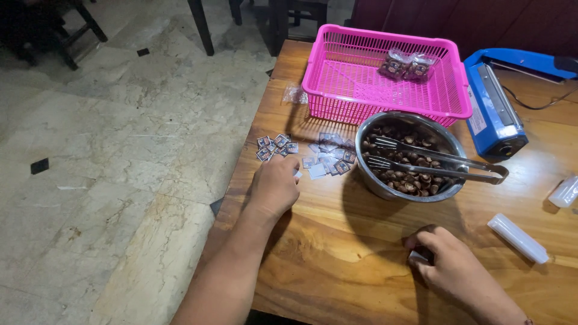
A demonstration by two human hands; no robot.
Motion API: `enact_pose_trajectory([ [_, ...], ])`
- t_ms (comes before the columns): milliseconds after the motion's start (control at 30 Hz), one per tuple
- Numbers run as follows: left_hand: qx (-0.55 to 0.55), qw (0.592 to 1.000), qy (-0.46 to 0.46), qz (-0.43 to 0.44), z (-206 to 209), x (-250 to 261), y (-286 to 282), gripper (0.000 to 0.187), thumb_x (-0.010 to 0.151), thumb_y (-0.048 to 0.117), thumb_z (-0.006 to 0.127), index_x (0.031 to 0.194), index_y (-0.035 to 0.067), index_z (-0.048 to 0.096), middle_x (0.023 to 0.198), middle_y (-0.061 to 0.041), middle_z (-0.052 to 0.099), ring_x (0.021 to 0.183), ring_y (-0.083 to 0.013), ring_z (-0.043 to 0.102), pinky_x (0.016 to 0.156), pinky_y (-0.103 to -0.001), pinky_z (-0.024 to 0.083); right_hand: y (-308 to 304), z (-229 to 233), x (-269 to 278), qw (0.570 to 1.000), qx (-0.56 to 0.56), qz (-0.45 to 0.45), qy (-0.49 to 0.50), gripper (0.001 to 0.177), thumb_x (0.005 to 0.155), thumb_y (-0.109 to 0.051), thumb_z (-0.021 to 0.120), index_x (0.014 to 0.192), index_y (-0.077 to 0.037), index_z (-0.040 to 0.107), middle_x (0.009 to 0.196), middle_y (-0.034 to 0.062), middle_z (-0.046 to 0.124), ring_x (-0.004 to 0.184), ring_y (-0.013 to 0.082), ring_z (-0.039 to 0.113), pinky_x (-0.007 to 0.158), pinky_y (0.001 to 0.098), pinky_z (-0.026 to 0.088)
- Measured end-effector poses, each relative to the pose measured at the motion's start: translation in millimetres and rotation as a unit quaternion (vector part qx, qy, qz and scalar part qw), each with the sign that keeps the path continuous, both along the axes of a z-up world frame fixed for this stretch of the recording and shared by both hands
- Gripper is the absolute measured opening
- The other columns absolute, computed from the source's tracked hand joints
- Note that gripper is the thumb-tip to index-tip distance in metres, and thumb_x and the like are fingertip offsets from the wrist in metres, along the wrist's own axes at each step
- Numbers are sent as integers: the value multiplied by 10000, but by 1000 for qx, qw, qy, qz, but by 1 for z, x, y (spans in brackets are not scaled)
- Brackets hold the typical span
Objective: Filling small plastic bags with roasted nuts using tongs and organizing them on a table.
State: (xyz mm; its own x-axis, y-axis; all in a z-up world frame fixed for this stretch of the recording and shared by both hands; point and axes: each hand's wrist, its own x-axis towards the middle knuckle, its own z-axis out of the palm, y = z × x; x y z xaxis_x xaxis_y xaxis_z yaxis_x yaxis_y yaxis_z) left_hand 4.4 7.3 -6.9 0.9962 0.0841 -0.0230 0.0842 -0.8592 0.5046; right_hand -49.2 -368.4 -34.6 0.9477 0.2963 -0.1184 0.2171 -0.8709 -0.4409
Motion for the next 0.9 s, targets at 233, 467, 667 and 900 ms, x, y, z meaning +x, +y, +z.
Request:
enact_pose_trajectory([
  [233, -4, 1000, -13, 17, -16, 13, 10, 147, 912, 131, 646, 1022, 158, 739, 1017, -78, 649, 880, -311, 646, 695, -448, 515, 49, 59, -3, 986, -6, -72, 149, 212, 656, -8, 668, 794, -146, 751, 647, -11, 767, 603, 114, 650, 631, 242, 531],
  [467, -29, 997, -46, 48, -23, 20, 14, 180, 885, 180, 642, 992, 161, 786, 984, -64, 662, 870, -331, 653, 693, -484, 503, 112, 54, 20, 971, 174, 157, -56, 72, 756, -109, 742, 718, -144, 693, 704, -29, 703, 655, 142, 644, 632, 292, 496],
  [667, -31, 996, -77, 30, -47, 28, 33, 185, 913, 277, 666, 1059, 256, 777, 966, -51, 694, 1008, -299, 709, 897, -422, 569, 199, 20, 58, 932, 212, 182, -233, 118, 840, -71, 735, 927, -144, 705, 759, 50, 675, 733, 274, 707, 645, 382, 564],
  [900, -120, 965, -208, 104, -44, 36, 40, 185, 943, 193, 625, 1034, 190, 786, 985, -101, 739, 1036, -343, 709, 905, -430, 564, 250, -12, 94, 898, 155, 205, -358, 206, 861, -46, 581, 1054, -88, 640, 911, 110, 656, 804, 358, 695, 660, 437, 570],
])
